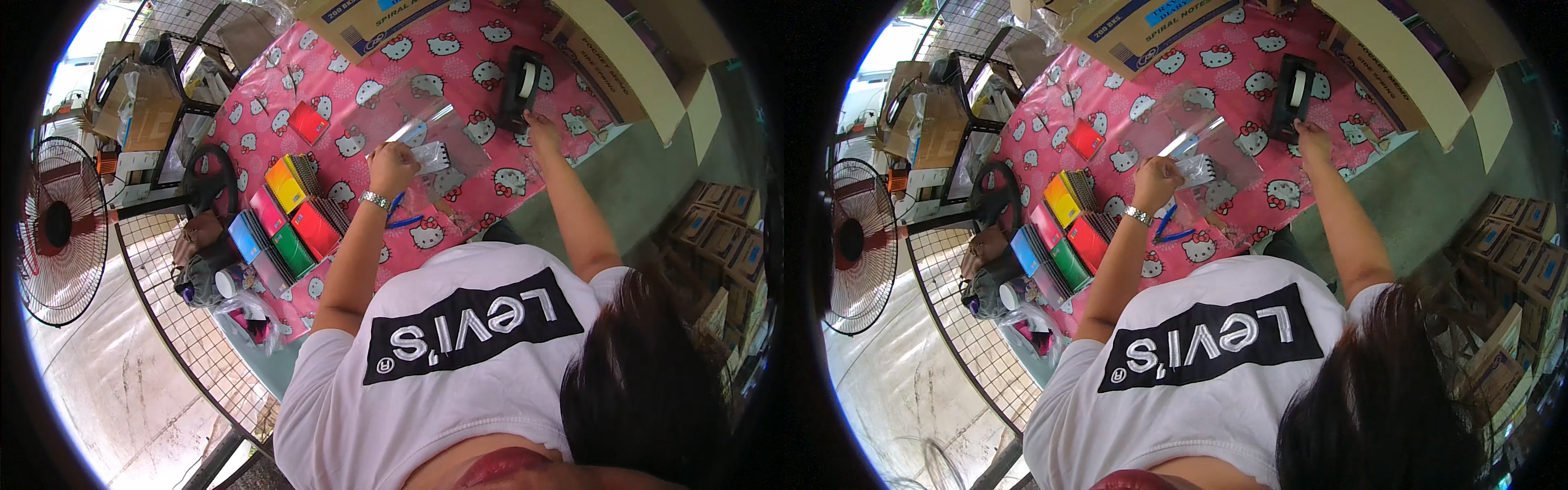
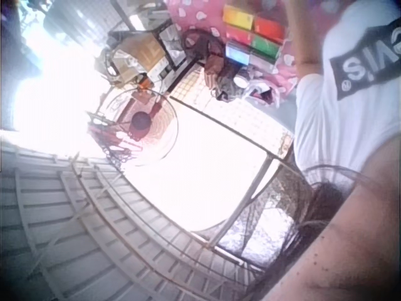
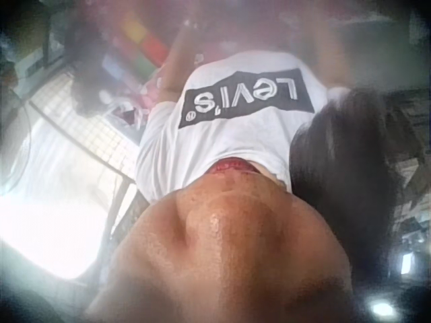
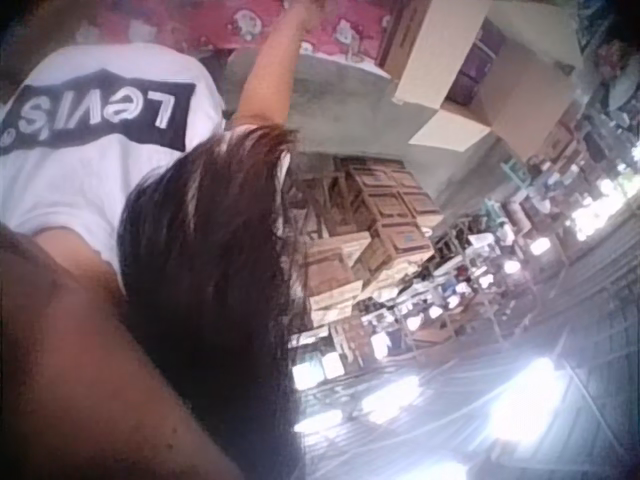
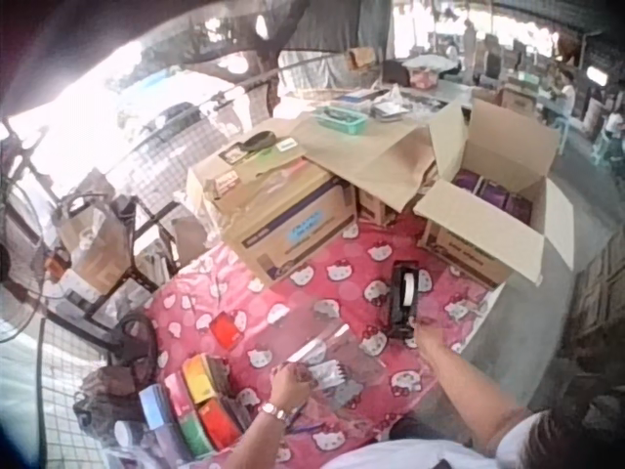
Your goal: The person places stacks of small colorful books into plastic bags and seals them with tape by hand.
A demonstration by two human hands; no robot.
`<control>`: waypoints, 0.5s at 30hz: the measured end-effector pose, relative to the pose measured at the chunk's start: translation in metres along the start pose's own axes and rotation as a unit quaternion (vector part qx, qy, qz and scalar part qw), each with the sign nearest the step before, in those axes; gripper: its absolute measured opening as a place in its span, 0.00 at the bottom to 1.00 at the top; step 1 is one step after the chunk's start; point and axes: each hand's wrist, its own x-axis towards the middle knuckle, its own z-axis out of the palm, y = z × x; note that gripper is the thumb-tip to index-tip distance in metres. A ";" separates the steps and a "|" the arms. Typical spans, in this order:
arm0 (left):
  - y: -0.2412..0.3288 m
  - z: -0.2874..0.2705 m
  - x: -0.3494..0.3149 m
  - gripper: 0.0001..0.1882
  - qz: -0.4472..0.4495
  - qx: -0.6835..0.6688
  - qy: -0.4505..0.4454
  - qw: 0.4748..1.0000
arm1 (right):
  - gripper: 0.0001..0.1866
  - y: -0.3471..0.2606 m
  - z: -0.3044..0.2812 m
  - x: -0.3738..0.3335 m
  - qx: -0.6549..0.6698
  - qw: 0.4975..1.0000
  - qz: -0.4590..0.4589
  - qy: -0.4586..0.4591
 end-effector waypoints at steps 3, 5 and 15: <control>-0.005 0.000 0.004 0.17 -0.035 -0.240 0.018 0.970 | 0.07 0.013 0.001 0.003 0.188 0.979 -0.055 -0.055; -0.013 0.005 0.001 0.18 -0.057 -0.276 -0.014 0.959 | 0.05 0.033 0.007 -0.016 0.212 0.968 -0.131 -0.025; -0.024 0.037 -0.011 0.15 -0.099 -0.501 0.031 0.859 | 0.06 0.001 0.065 -0.010 0.225 0.869 0.044 -0.438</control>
